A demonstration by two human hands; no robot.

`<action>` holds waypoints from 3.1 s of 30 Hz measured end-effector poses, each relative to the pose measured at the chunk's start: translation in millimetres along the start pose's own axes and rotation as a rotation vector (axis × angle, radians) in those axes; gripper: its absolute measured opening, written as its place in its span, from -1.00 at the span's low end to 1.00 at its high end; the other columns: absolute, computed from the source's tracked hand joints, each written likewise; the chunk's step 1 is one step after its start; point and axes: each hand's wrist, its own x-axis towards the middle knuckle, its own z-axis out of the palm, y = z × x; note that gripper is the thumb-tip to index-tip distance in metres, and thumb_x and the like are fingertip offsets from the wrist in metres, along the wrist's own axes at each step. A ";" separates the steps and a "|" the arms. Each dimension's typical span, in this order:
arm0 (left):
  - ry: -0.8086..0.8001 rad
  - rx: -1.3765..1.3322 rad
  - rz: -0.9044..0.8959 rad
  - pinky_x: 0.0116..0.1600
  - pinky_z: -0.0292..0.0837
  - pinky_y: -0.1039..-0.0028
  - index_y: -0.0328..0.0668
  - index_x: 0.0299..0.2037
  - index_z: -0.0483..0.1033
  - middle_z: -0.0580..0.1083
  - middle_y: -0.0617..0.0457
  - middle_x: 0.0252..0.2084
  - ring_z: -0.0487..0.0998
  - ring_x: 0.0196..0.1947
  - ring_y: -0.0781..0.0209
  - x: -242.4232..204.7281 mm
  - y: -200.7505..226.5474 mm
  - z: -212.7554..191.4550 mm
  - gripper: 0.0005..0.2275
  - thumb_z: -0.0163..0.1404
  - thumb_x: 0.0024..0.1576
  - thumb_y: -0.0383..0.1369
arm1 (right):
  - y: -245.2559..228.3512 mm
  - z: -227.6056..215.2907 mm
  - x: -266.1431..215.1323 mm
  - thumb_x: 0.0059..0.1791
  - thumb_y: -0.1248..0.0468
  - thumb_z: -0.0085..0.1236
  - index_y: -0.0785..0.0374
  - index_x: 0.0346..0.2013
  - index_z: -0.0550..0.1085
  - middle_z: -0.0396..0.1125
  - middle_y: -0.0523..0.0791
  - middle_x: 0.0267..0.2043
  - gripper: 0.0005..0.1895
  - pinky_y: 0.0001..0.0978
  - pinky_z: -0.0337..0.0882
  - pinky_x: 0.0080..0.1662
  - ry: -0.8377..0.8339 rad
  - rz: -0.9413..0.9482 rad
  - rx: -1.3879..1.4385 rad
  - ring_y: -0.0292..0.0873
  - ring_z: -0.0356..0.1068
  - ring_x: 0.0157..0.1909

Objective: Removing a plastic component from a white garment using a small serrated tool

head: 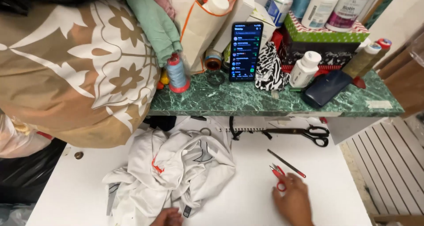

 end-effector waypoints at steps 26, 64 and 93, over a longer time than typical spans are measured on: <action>0.165 0.512 0.494 0.00 0.43 0.58 -0.07 -0.01 0.71 0.69 0.24 -0.17 0.55 -0.13 0.46 -183.4 286.7 127.5 -0.68 -0.04 0.20 -0.18 | -85.8 -73.8 11.8 0.09 0.27 0.09 0.23 -0.03 0.49 0.41 -0.07 -0.19 -0.82 -0.36 0.46 -0.21 0.234 0.377 0.705 -0.21 0.40 -0.21; -0.231 -0.275 0.298 -0.39 0.10 0.54 -0.10 -0.53 0.33 0.25 0.22 -0.54 0.22 -0.50 0.39 -206.7 267.1 138.1 -0.69 -0.02 0.29 -0.28 | -243.7 -151.7 -8.7 -0.02 0.10 0.13 0.17 -0.01 0.59 0.48 -0.10 0.00 -0.65 -0.18 0.45 0.12 -0.402 -0.509 0.587 -0.10 0.46 0.07; -0.272 -0.031 0.411 -0.22 0.27 0.55 -0.15 -0.41 0.48 0.39 0.23 -0.45 0.36 -0.39 0.40 -209.7 266.5 166.7 -0.75 0.03 0.26 -0.22 | -229.3 -162.4 -9.4 -0.09 0.24 0.31 0.18 -0.27 0.63 0.51 -0.11 -0.29 -0.86 -0.47 0.45 -0.31 -0.176 -0.762 0.644 -0.23 0.47 -0.31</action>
